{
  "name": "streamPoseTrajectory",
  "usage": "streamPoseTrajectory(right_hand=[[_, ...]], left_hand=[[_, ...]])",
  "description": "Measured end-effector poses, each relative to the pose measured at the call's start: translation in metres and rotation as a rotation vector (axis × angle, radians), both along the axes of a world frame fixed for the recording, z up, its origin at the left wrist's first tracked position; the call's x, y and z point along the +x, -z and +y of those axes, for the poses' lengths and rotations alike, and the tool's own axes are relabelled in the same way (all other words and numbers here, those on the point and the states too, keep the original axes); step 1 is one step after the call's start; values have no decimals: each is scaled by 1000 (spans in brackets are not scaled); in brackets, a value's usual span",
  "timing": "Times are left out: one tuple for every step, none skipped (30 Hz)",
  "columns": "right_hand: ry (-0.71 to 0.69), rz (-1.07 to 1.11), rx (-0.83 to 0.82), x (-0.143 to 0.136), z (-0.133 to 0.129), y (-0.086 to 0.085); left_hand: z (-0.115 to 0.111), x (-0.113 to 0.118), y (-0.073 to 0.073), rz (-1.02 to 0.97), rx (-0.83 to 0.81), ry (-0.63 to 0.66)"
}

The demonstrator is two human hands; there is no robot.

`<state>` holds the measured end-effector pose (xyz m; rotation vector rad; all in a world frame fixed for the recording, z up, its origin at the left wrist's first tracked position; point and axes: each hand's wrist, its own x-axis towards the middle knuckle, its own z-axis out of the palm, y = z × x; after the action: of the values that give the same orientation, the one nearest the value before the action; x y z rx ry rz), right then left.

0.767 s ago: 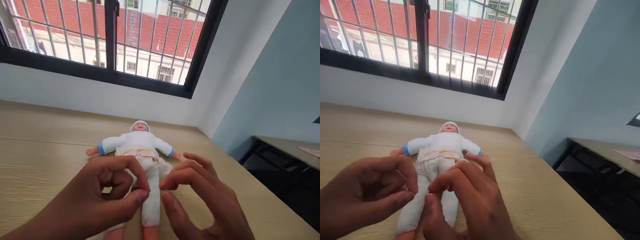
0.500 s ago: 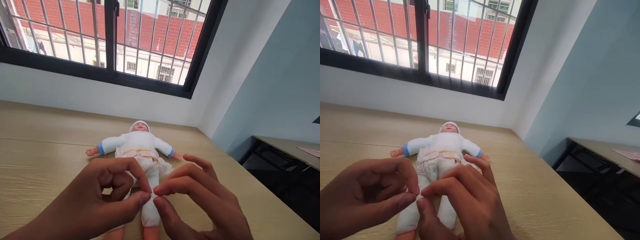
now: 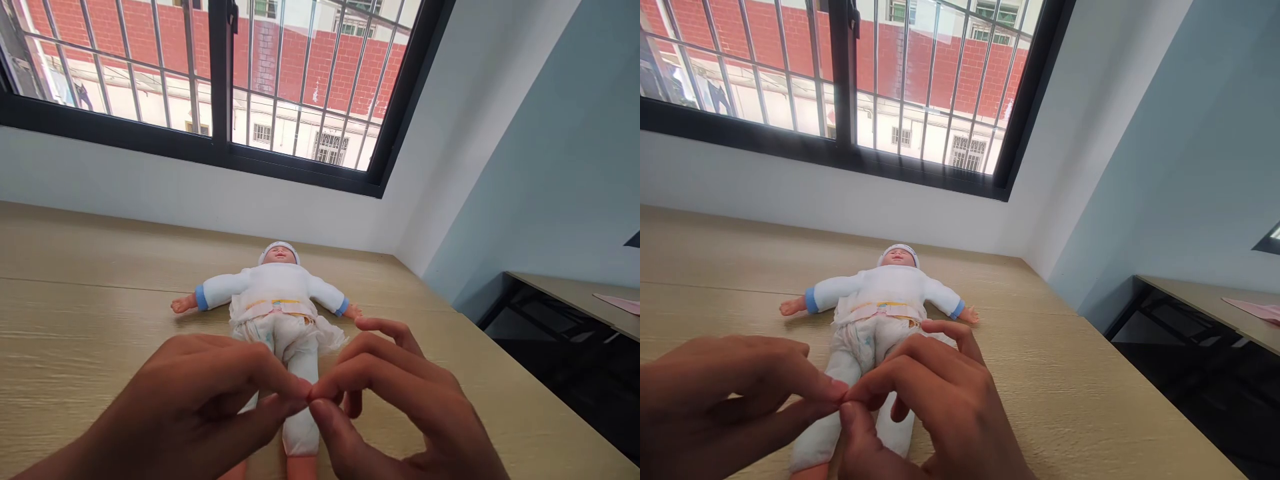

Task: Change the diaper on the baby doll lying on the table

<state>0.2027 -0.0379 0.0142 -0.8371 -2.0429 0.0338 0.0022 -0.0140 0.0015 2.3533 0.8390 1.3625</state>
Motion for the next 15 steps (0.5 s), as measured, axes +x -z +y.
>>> streamPoseTrajectory(right_hand=[[-2,-1,-5,0,0,0],[-2,-3,-13,-1,0,1],[-6,-1,-16,-1,-1,1],[-7,1,-21,-1,-1,1],[-7,3,-25,-1,-1,1],[0,5,-31,-1,-1,1],[8,10,-34,-1,-1,1],[19,14,-35,-1,-1,1],[30,19,-35,-1,-1,0],[42,21,-38,0,-1,-1],[49,28,-39,0,-1,-1],[55,36,-44,1,-1,-2],[60,48,-52,2,0,-3],[67,55,-67,3,0,-4],[75,67,-79,3,0,-4]], left_hand=[[0,0,0,-4,35,11],[1,1,0,-5,64,25],[1,1,1,-11,88,35],[1,1,3,-23,107,44],[1,1,5,-37,125,51],[1,1,7,-42,136,52],[1,1,8,-38,144,49],[1,1,9,-35,155,47],[1,1,10,-29,165,39],[1,1,10,-20,173,33],[1,1,10,-9,176,25],[1,1,10,1,179,24],[2,1,10,15,175,29],[2,0,11,37,158,28],[2,-1,12,52,137,20]])
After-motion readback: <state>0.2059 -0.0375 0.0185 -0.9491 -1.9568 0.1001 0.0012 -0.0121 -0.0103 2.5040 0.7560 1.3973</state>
